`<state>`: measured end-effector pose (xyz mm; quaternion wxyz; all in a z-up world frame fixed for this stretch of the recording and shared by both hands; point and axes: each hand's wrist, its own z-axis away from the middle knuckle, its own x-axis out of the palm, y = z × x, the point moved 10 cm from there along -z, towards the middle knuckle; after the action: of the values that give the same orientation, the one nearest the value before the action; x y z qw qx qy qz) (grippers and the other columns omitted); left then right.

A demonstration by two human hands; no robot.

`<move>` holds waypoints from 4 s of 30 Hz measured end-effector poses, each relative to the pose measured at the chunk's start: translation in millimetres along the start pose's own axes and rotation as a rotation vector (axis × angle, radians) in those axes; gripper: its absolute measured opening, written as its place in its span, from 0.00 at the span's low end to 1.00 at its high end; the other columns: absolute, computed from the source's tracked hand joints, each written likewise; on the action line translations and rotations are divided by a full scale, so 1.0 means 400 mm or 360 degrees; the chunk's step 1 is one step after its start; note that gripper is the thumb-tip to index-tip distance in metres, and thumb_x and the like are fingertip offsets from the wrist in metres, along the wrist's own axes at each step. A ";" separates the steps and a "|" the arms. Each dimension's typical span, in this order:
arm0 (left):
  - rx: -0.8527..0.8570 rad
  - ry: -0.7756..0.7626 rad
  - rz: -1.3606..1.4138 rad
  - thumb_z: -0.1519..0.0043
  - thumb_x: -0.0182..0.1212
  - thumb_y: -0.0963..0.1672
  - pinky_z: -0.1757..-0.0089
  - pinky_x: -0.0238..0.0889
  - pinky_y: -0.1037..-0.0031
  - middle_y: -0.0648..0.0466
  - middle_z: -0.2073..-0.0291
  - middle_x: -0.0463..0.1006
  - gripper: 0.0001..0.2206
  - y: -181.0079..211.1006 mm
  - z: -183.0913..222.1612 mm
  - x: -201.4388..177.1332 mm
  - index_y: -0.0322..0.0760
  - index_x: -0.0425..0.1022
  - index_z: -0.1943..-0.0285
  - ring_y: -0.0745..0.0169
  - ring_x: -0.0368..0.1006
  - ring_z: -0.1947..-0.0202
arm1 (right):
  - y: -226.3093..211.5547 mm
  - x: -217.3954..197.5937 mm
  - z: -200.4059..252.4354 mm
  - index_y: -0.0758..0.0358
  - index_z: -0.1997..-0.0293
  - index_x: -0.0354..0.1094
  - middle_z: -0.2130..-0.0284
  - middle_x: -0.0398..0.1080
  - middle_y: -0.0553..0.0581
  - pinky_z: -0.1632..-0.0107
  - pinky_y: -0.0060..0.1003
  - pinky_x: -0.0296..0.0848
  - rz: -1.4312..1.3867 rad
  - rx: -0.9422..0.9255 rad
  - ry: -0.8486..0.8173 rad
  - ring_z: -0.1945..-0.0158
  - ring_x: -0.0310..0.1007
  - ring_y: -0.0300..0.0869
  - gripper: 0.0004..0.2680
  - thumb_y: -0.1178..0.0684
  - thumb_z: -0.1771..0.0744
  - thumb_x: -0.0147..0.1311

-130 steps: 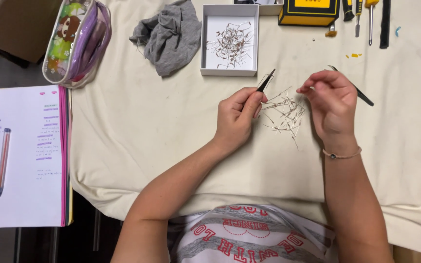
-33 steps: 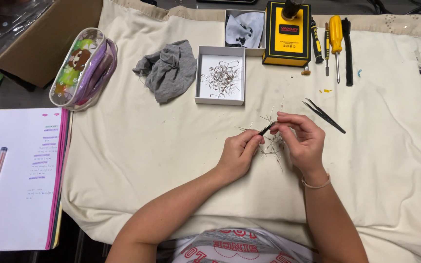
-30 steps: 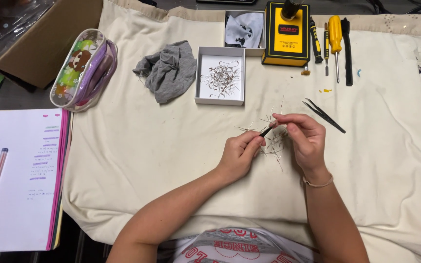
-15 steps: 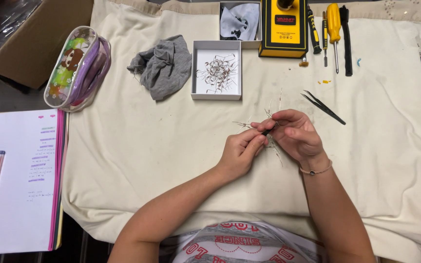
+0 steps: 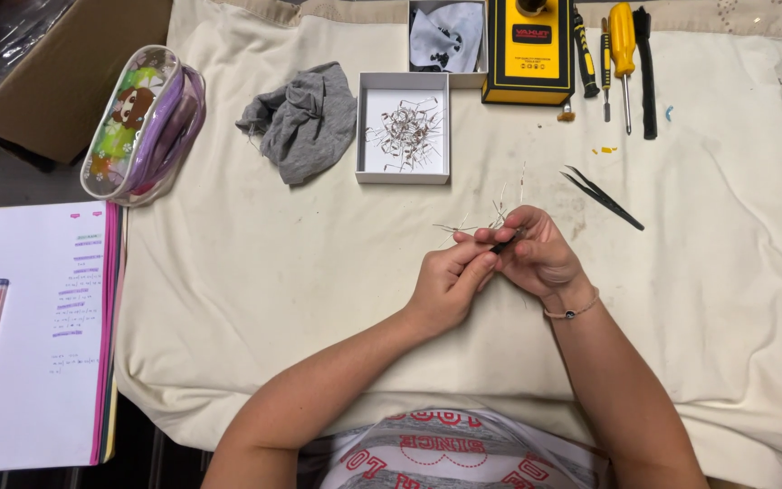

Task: Bending small electronic or mechanical pins using tweezers at a repair station.

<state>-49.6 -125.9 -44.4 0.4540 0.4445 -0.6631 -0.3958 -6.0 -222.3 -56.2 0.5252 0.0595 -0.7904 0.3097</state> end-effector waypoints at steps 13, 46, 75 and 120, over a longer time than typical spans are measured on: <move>-0.0003 -0.0014 -0.0002 0.29 0.53 0.40 0.70 0.62 0.82 0.59 0.86 0.68 0.10 0.012 -0.003 0.006 0.31 0.81 0.58 0.75 0.59 0.79 | 0.000 -0.038 0.004 0.66 0.47 0.73 0.56 0.80 0.64 0.33 0.62 0.63 0.0141 -0.0069 0.0007 0.41 0.75 0.57 0.09 0.63 0.33 0.55; 0.0008 0.0011 0.0019 0.29 0.53 0.40 0.73 0.57 0.85 0.59 0.88 0.67 0.11 0.037 -0.010 0.006 0.33 0.78 0.64 0.75 0.55 0.81 | 0.037 0.004 -0.016 0.66 0.51 0.75 0.67 0.69 0.65 0.52 0.44 0.77 0.0212 0.0037 0.0112 0.42 0.70 0.65 0.12 0.51 0.35 0.65; 0.0035 0.0083 0.0073 0.28 0.51 0.39 0.73 0.56 0.85 0.59 0.87 0.66 0.10 0.041 -0.016 -0.012 0.30 0.78 0.59 0.75 0.53 0.80 | 0.069 -0.024 -0.018 0.64 0.39 0.68 0.41 0.68 0.67 0.40 0.59 0.73 0.0103 0.0100 0.0193 0.37 0.68 0.59 0.23 0.40 0.35 0.62; -0.0009 0.0140 -0.0911 0.30 0.54 0.45 0.68 0.69 0.68 0.50 0.83 0.74 0.10 0.166 -0.134 -0.165 0.39 0.80 0.50 0.59 0.71 0.77 | -0.059 0.024 0.005 0.52 0.58 0.75 0.59 0.73 0.49 0.41 0.46 0.66 0.3615 0.0325 0.0392 0.49 0.71 0.47 0.02 0.54 0.33 0.58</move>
<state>-1.2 -50.5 15.4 0.3535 0.6290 -0.4893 -0.4899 -1.9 -240.0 -38.3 0.0090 -0.6765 -0.3024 0.6714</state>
